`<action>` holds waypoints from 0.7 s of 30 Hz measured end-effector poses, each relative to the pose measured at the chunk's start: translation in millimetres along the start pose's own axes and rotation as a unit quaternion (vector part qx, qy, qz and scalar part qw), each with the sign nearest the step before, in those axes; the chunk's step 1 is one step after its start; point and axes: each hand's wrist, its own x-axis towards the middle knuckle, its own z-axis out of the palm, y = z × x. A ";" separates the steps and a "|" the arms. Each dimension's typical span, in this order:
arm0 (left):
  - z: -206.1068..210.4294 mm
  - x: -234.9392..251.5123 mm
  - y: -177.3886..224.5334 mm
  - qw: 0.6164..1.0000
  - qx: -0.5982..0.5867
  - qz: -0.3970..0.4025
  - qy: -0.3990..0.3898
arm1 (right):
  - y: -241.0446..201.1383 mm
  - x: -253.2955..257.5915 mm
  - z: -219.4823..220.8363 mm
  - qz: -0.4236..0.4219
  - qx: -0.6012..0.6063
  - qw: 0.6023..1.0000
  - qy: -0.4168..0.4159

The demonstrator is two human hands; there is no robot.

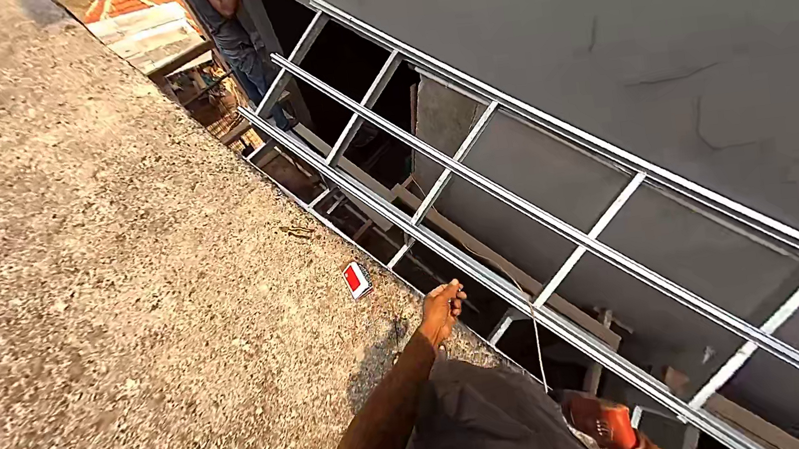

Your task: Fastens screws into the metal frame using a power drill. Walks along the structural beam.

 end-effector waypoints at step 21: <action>127.6 -15.5 -118.8 0.907 0.250 -0.279 -0.195 | -51.6 -133.2 -16.8 0.045 0.223 0.941 0.250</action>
